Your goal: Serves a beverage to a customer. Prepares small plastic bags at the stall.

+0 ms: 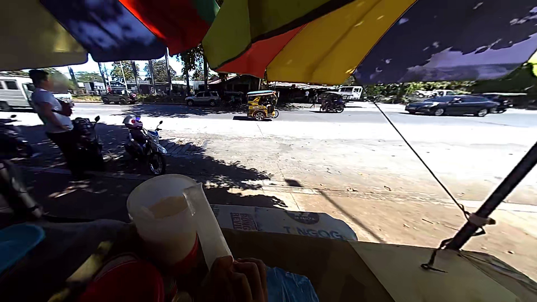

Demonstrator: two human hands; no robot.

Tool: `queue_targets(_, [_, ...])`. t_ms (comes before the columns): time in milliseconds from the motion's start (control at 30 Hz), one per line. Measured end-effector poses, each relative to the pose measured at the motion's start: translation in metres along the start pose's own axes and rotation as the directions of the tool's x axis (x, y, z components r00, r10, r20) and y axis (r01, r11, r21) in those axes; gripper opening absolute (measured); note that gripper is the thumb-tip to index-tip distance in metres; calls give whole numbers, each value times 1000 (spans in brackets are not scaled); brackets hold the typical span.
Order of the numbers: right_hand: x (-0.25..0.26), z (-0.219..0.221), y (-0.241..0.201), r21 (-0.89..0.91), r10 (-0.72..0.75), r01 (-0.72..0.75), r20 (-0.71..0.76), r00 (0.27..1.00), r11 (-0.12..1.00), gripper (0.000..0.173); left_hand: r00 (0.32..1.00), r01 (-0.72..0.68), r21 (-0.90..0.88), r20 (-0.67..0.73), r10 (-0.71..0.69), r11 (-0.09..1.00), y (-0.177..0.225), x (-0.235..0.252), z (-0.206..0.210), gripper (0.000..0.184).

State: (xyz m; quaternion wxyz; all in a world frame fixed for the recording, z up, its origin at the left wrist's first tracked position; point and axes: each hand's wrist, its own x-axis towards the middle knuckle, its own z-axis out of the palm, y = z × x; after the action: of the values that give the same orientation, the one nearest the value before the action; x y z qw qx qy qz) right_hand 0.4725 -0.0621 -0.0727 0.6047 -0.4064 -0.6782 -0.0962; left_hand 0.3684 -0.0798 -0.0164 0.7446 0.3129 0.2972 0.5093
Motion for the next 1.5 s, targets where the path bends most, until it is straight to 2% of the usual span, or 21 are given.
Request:
queue_targets(67, [19, 24, 5, -44, -48, 48, -2, 999, 998, 18, 999, -36, -174, -11, 35, 984, 14, 13, -4, 36])
queue_targets(133, [34, 52, 7, -109, -50, 50, 5, 999, 993, 20, 998, -61, -230, -25, 57, 971, 26, 32, -18, 37])
queue_targets(267, [45, 97, 11, -108, 48, -30, 160, 986, 994, 15, 991, -117, -188, -89, 102, 975, 39, 65, -57, 38])
queue_targets(367, [48, 103, 9, 38, 102, -127, 399, 911, 991, 31, 982, -116, -46, -155, 108, 992, 49, 69, -74, 37])
queue_targets(433, [48, 108, 12, 84, 71, -115, 407, 911, 990, 30, 980, -39, -12, -196, 36, 999, 59, 70, -81, 52])
queue_targets(500, [45, 114, 14, 97, 48, -90, 370, 928, 991, 25, 954, -37, -89, -300, 9, 995, 67, 78, -92, 69])
queue_targets(533, [43, 116, 11, 99, 31, -73, 370, 928, 992, 23, 927, -100, -115, -371, 51, 988, 71, 84, -97, 67])
queue_targets(633, [42, 122, 2, 83, -49, 18, 390, 919, 996, 19, 861, -275, -142, -476, 178, 951, 82, 101, -103, 35])
queue_targets(700, [49, 124, 1, 27, -82, 77, 373, 924, 997, 14, 885, -234, -174, -445, 136, 957, 82, 103, -97, 27])
queue_targets(833, [67, 140, 3, -181, -188, 246, 290, 938, 952, 13, 962, -185, -201, -238, 135, 962, 74, 98, -94, 33])
queue_targets(967, [82, 166, 20, -253, -245, 285, 179, 953, 925, 21, 933, -313, -45, -200, 299, 949, 66, 119, -105, 28])
queue_targets(1033, [91, 174, 24, -271, -237, 275, 165, 957, 922, 20, 924, -339, 55, -165, 344, 939, 57, 136, -119, 40])
queue_targets(1067, [96, 172, 19, -269, -192, 249, 221, 956, 930, 19, 925, -342, 67, -151, 348, 937, 59, 138, -122, 44])
queue_targets(1100, [102, 163, 9, -245, -107, 197, 339, 935, 949, 20, 931, -329, 39, -158, 331, 944, 64, 136, -122, 43])
queue_targets(1133, [110, 150, -3, -201, -7, 123, 498, 867, 972, 26, 934, -302, -2, -202, 295, 953, 76, 129, -116, 40])
queue_targets(1167, [119, 137, -13, -161, 69, 49, 652, 755, 986, 32, 935, -262, -76, -268, 233, 962, 87, 126, -111, 33])
queue_targets(1200, [126, 128, -18, -129, 95, 4, 748, 657, 992, 37, 936, -225, -158, -310, 169, 961, 96, 126, -108, 30])
queue_targets(1233, [127, 124, -19, -111, 90, -5, 779, 620, 994, 41, 930, -203, -210, -347, 121, 956, 102, 126, -105, 28])
queue_targets(1333, [120, 129, -14, -105, 49, 43, 737, 674, 994, 43, 931, -203, -199, -343, 126, 959, 104, 122, -102, 29])
queue_targets(1433, [110, 149, -9, -228, 16, 156, 610, 792, 961, 24, 950, -169, -185, -291, 111, 968, 98, 130, -100, 30])
queue_targets(1500, [105, 159, -9, -297, 25, 187, 588, 809, 936, 18, 962, -108, -202, -267, 52, 973, 95, 135, -103, 33])
